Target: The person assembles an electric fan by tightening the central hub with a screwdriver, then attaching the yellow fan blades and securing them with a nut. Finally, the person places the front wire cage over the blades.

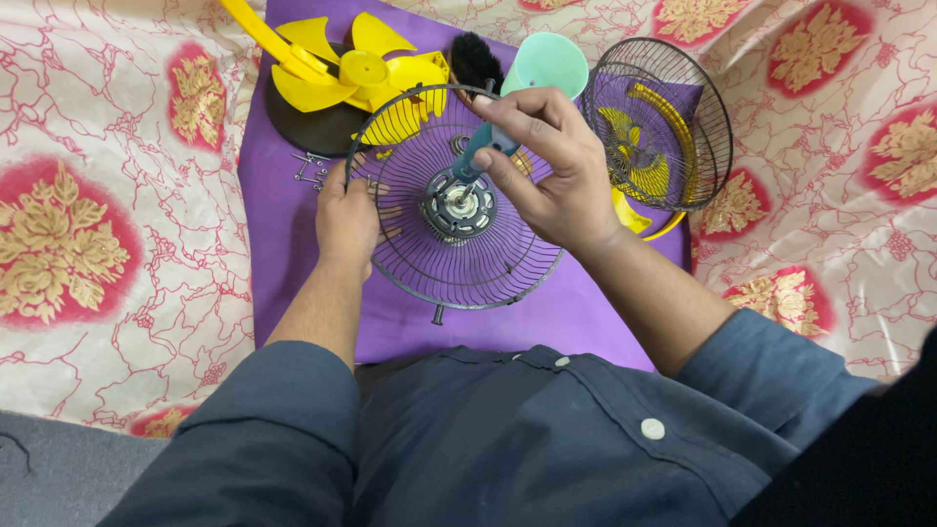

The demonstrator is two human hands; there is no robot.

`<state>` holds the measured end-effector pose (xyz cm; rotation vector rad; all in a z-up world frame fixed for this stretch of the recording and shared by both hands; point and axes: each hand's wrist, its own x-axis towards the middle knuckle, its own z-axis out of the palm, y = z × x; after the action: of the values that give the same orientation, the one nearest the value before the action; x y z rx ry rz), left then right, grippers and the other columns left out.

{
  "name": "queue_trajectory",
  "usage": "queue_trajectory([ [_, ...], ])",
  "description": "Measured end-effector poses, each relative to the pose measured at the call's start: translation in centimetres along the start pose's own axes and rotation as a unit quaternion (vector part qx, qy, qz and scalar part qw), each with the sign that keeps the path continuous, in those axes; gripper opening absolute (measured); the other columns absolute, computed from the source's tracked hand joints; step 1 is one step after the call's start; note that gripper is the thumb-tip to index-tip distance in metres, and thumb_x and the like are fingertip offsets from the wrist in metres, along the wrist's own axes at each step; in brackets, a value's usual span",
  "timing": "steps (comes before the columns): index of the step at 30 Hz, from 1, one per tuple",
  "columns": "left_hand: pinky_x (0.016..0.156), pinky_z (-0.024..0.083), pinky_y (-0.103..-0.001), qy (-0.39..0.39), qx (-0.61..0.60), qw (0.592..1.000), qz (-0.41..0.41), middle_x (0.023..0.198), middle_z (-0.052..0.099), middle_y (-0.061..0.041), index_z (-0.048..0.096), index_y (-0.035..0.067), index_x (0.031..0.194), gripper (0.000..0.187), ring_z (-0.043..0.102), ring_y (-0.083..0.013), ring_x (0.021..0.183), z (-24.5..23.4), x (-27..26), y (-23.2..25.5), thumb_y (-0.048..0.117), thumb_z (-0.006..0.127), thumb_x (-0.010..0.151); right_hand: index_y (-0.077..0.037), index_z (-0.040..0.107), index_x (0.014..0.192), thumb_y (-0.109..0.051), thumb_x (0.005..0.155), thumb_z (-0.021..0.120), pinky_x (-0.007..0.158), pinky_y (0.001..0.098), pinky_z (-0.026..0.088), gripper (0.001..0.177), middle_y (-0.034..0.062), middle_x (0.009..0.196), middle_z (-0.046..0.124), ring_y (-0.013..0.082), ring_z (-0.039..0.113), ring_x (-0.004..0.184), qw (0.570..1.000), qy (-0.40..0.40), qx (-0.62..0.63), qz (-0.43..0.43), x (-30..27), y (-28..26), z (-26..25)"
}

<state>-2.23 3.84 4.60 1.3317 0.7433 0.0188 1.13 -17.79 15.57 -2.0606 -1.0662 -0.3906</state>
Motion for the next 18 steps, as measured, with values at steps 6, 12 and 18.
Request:
queue_trajectory([
  [6, 0.060, 0.058, -0.030, -0.035, -0.028, 0.999, 0.009, 0.099, 0.068, 0.000, 0.060, 0.020, 0.135, 0.040, 0.067, -0.0112, 0.076, -0.3, 0.2, -0.3, 0.016, 0.040, 0.100, -0.006, 0.065, 0.140, -0.004, 0.096, 0.079, 0.107, 0.0359, 0.052, 0.046, 0.0140, 0.130, 0.059, 0.0263, 0.064, 0.119, 1.000, 0.014, -0.011, 0.011, -0.3, -0.8, 0.1],
  [12, 0.058, 0.059, -0.030, -0.051, -0.027, 0.998, -0.013, 0.100, 0.066, 0.002, 0.057, 0.021, 0.136, 0.041, 0.069, -0.0114, 0.075, -0.5, 0.6, -0.4, 0.016, 0.039, 0.100, -0.007, 0.061, 0.143, -0.004, 0.097, 0.074, 0.103, 0.0336, 0.054, 0.047, 0.0123, 0.136, 0.063, 0.0235, 0.066, 0.122, 1.000, -0.005, 0.008, 0.022, -0.2, -1.4, 0.3],
  [18, 0.058, 0.058, -0.031, -0.078, -0.048, 0.996, 0.003, 0.102, 0.067, -0.001, 0.059, 0.019, 0.135, 0.039, 0.066, -0.0121, 0.076, -0.8, 1.2, -0.7, 0.015, 0.042, 0.101, -0.009, 0.067, 0.141, -0.007, 0.098, 0.082, 0.106, 0.0350, 0.054, 0.045, 0.0105, 0.127, 0.059, 0.0228, 0.064, 0.115, 0.998, 0.028, -0.006, 0.055, 0.0, -2.5, 1.7],
])
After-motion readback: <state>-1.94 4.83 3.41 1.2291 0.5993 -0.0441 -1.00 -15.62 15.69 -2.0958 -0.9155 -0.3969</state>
